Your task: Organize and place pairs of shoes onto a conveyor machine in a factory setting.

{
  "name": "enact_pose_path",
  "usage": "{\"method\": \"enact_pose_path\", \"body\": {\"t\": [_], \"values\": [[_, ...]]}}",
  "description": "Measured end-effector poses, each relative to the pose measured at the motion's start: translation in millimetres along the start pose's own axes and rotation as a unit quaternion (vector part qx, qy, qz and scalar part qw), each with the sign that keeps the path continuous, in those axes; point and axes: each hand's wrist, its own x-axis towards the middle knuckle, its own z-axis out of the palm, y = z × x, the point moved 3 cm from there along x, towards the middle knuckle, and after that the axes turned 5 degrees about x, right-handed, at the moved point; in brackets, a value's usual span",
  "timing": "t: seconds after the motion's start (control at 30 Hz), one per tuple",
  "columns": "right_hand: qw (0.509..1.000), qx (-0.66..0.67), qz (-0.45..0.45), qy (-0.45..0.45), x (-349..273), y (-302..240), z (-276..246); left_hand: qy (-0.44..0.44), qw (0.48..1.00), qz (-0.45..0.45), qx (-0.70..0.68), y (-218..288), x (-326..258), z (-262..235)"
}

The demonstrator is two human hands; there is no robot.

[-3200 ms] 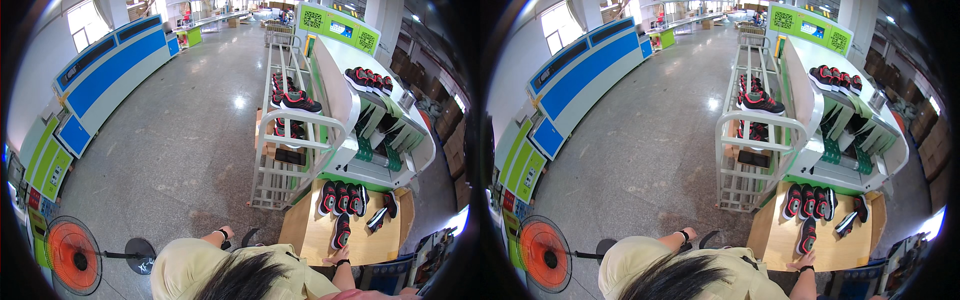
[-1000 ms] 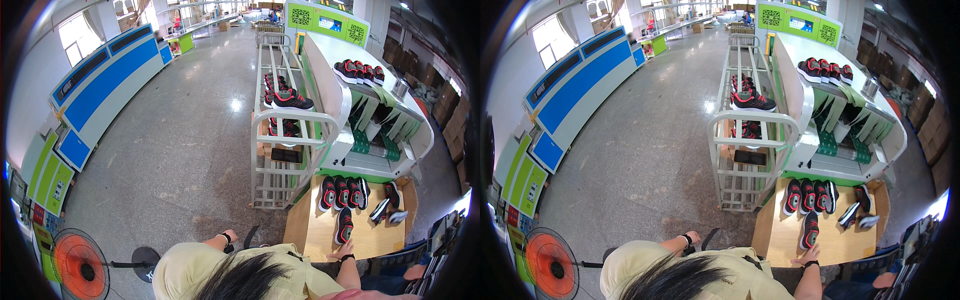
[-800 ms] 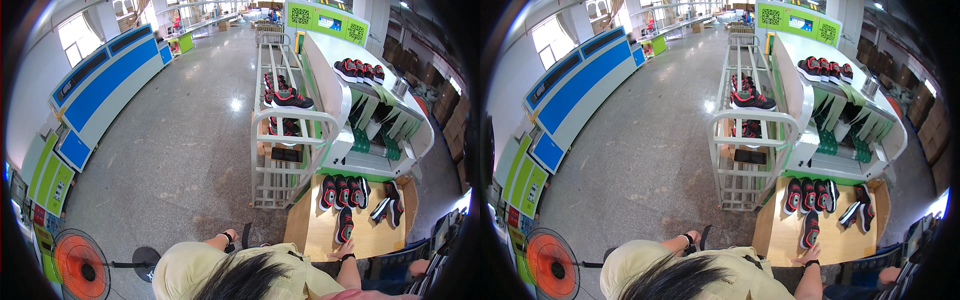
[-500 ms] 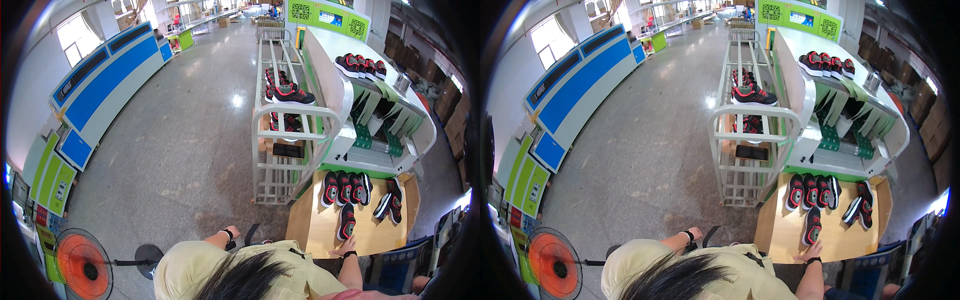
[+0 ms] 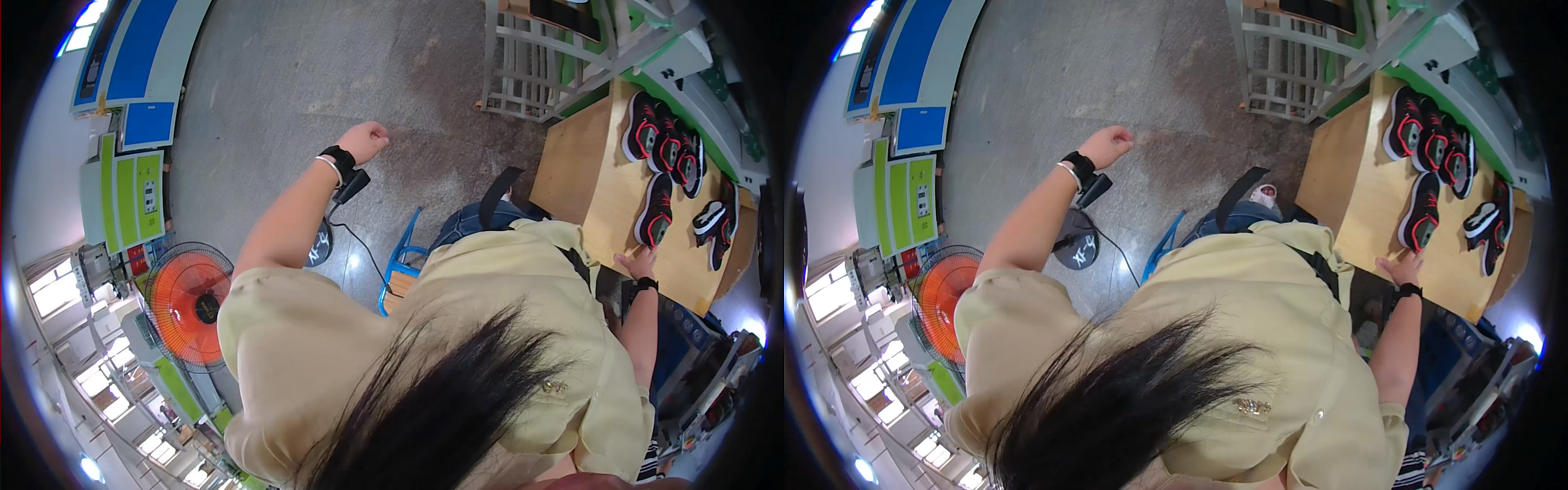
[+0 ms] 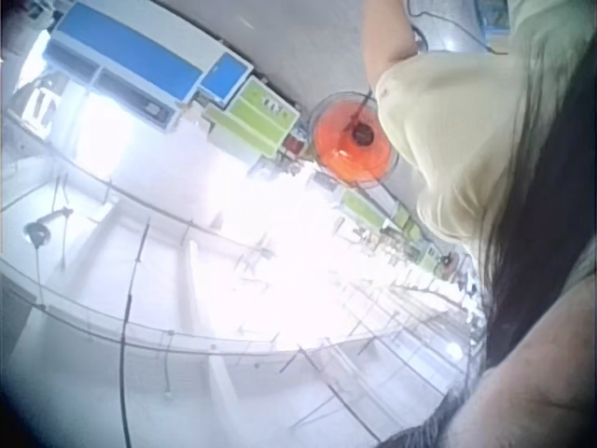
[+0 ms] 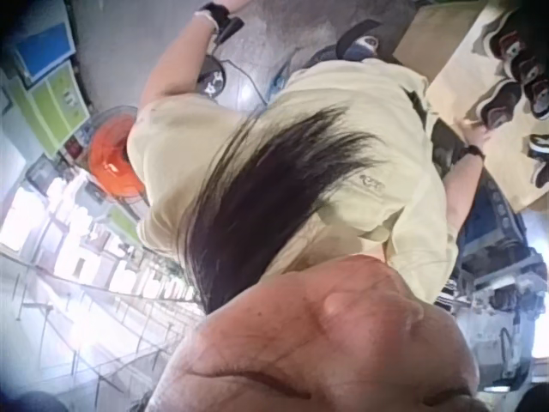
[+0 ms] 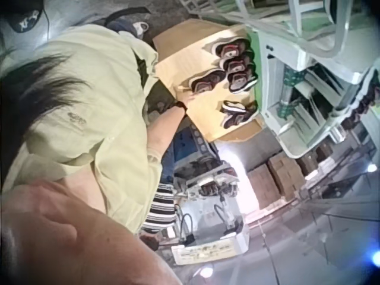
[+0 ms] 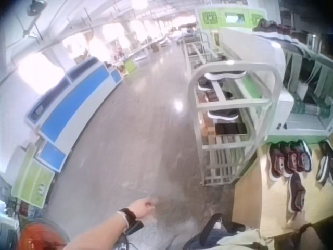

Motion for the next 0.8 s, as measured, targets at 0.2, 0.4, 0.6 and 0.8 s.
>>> {"method": "enact_pose_path", "body": {"t": [0.2, 0.4, 0.6, 0.8], "values": [[0.998, -0.042, -0.042, -0.005, -7.1, -6.8, -3.0, -0.17, 0.985, 0.027, 0.022, 36.3, -64.6, -8.4], [0.998, -0.051, -0.019, -0.021, -4.9, 6.3, 4.2, -0.008, 0.986, 0.162, -0.028, 102.4, -53.1, -69.7], [0.998, -0.049, -0.034, -0.025, 4.5, 13.5, 0.1, 0.309, 0.922, 0.23, -0.045, 158.9, -47.1, -189.9], [0.998, -0.049, -0.047, -0.019, 4.1, 19.6, 2.0, 0.439, 0.877, 0.197, 0.012, 181.5, -66.9, -251.2]]}}
